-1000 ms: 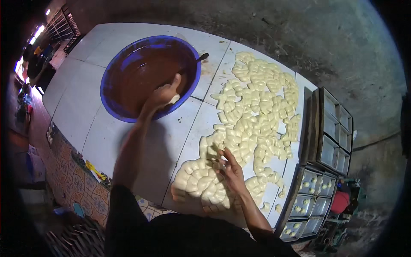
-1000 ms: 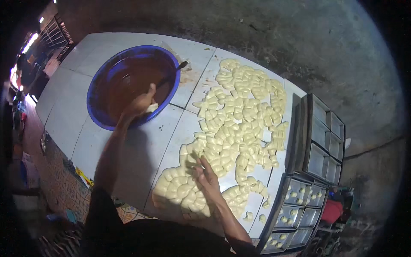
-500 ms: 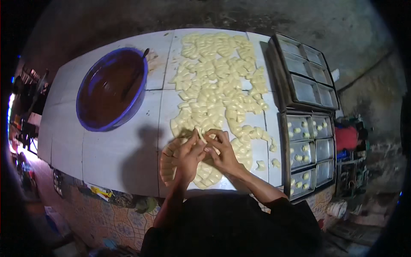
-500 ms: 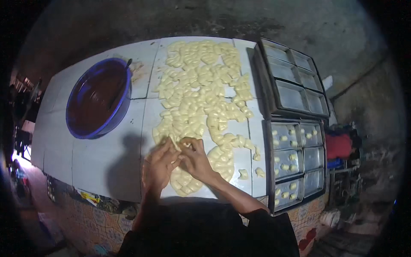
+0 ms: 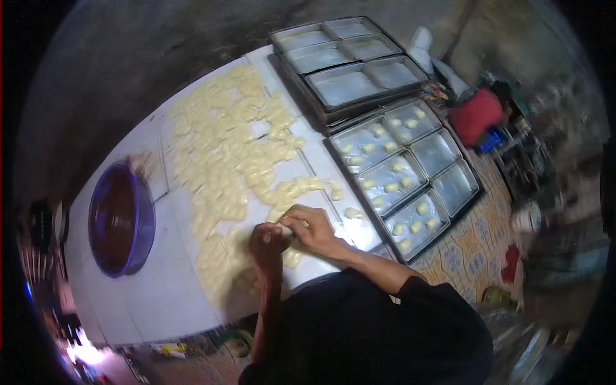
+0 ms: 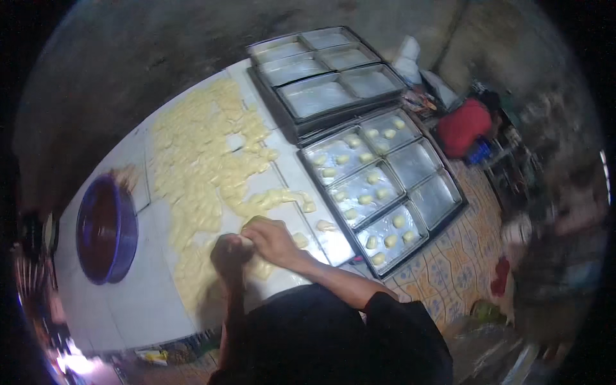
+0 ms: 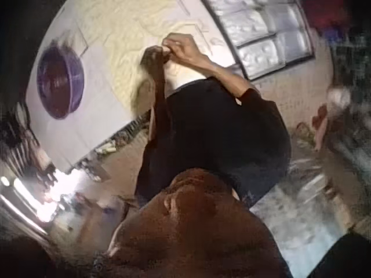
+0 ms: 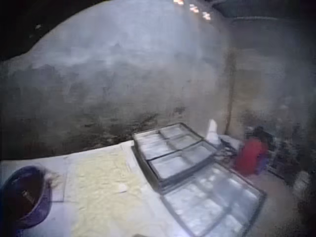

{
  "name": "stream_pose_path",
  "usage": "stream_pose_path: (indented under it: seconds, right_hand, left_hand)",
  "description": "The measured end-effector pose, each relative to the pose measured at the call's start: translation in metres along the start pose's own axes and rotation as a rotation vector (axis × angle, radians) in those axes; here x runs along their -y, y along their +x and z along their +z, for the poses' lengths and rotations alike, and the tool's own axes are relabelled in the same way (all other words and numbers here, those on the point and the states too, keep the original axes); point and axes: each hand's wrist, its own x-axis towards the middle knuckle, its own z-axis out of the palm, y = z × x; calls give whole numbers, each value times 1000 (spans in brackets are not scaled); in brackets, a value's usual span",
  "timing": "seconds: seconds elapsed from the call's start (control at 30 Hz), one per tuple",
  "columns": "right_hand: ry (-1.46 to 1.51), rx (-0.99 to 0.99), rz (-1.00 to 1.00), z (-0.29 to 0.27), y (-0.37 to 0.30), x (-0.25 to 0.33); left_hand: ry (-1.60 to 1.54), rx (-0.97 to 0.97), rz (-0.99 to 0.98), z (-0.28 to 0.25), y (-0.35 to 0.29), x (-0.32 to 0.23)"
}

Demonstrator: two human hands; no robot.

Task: The person fills pieces of dough with filling from a bowl, folds them closed into rolls by hand, and places the filled dough rolls into metal baking trays.

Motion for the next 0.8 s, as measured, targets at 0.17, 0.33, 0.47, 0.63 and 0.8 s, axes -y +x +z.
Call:
stream_pose_path:
  seconds: [0.17,0.33,0.47,0.63,0.8]
  right_hand:
    - [27,-197,100,-53,-14,-20]
    - [463,234,486,-142,-41,-49]
    - [38,230,252,-244,-36,-84]
    - [-693,-42,208,-456,25,-156]
    - [-860,7,465,-521,67,-226]
  left_hand:
    - [205,148,119,53,9,27]
    - [3,418,218,115,-1,32]
    - [401,259,625,154,-6,30]
    - [-4,113,326,154,26,46]
    - [-80,71,137,139,41,52]
